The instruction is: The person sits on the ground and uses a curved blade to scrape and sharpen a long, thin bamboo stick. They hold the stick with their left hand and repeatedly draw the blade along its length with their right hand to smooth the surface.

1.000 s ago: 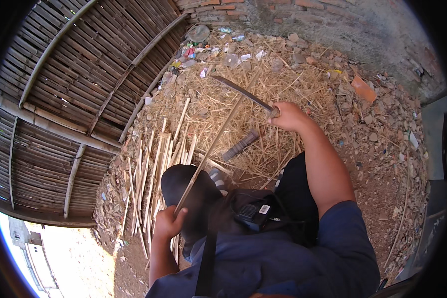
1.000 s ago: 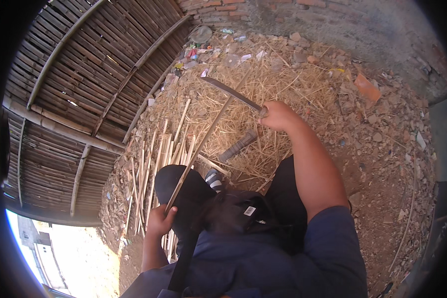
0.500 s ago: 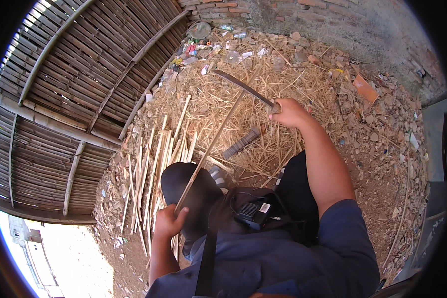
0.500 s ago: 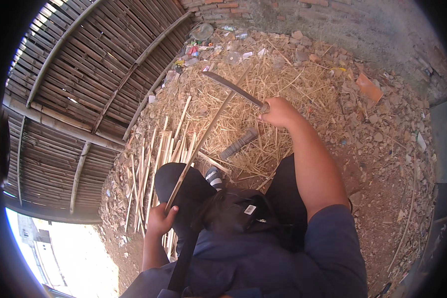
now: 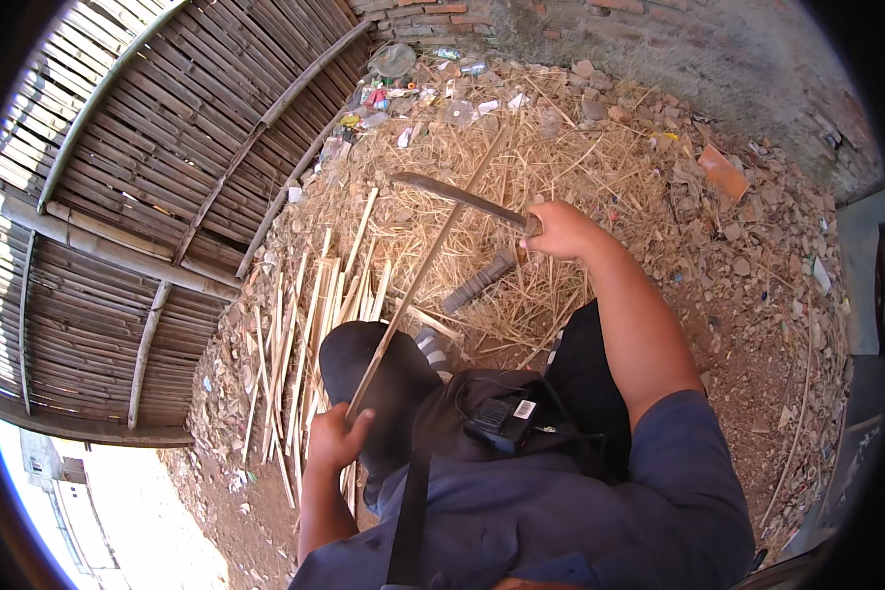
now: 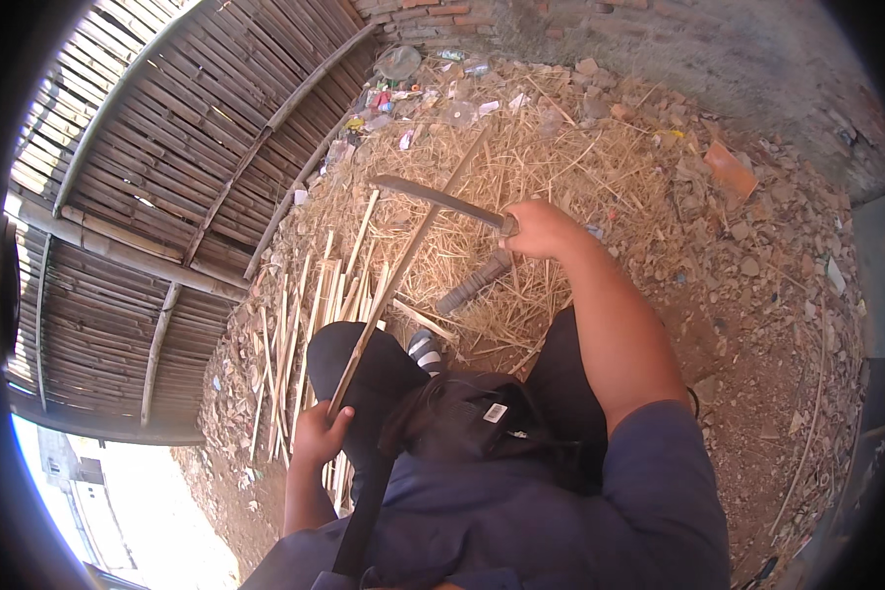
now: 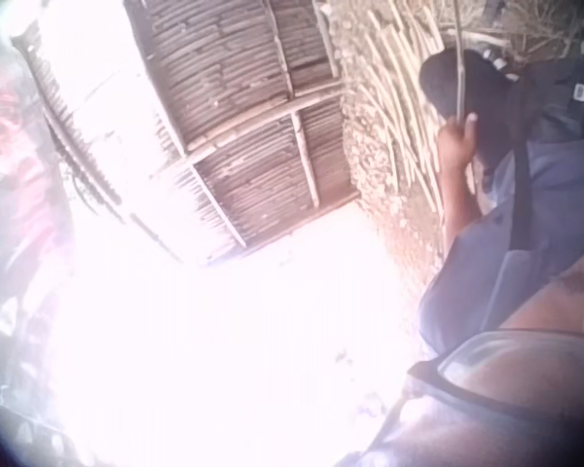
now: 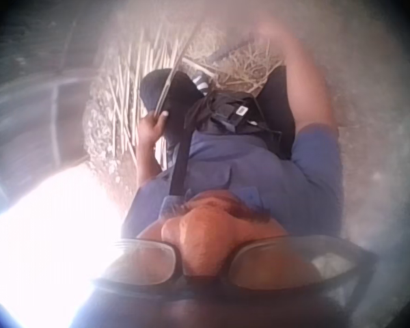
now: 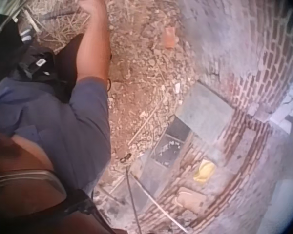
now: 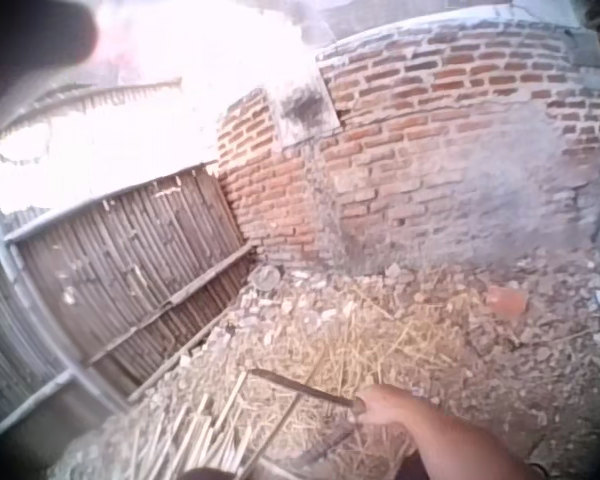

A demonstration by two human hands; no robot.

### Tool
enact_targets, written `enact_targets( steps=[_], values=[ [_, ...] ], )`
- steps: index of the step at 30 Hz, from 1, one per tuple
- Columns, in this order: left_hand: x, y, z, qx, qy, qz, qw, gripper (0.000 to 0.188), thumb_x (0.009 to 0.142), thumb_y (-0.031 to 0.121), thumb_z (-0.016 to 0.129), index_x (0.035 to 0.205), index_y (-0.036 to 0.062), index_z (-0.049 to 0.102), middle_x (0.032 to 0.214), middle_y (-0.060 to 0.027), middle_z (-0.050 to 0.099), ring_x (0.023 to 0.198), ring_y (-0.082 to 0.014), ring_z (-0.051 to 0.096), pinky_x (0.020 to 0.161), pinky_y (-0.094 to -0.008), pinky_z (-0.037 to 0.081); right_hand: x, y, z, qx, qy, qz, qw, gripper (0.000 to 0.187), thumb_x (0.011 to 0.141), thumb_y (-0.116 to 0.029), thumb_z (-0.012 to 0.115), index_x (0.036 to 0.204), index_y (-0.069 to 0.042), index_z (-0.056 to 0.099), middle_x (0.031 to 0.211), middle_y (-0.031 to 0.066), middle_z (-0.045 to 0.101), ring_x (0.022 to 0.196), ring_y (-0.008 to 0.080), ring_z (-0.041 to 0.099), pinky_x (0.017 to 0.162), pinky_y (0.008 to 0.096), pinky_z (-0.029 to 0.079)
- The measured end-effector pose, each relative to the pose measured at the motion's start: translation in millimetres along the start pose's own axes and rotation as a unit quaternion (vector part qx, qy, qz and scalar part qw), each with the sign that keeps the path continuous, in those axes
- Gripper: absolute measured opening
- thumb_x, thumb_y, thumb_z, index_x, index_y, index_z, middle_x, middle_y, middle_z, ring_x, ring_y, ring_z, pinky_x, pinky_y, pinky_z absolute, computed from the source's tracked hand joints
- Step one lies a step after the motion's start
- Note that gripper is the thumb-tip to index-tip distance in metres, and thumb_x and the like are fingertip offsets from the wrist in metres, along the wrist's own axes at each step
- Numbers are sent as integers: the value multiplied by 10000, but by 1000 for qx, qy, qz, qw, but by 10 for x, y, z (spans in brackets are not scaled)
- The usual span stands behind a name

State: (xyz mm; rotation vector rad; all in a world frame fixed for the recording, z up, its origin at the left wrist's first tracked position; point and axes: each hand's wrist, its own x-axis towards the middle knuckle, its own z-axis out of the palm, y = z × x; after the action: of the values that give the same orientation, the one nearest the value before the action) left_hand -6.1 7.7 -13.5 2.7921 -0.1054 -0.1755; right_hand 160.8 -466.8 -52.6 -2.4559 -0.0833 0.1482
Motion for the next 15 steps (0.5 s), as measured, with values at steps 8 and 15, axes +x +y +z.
enact_targets(
  steps=[8, 15],
  values=[
    [25, 61, -46, 10, -28, -8, 1000, 529, 898, 492, 719, 719, 7, 609, 621, -214, 628, 622, -419, 658, 590, -483, 506, -243, -314, 88, -30, -71, -33, 997, 301, 842, -290, 776, 1012, -56, 692, 938, 160, 703, 948, 347, 690, 828, 466, 531],
    [-10, -17, -31, -3, -21, -25, 999, 527, 897, 489, 720, 714, 8, 604, 619, -211, 623, 624, -414, 660, 592, -482, 506, -118, -312, 80, -29, -92, -66, 993, 329, 823, -298, 793, 995, -38, 690, 891, 164, 696, 906, 345, 694, 811, 458, 529]
  ],
)
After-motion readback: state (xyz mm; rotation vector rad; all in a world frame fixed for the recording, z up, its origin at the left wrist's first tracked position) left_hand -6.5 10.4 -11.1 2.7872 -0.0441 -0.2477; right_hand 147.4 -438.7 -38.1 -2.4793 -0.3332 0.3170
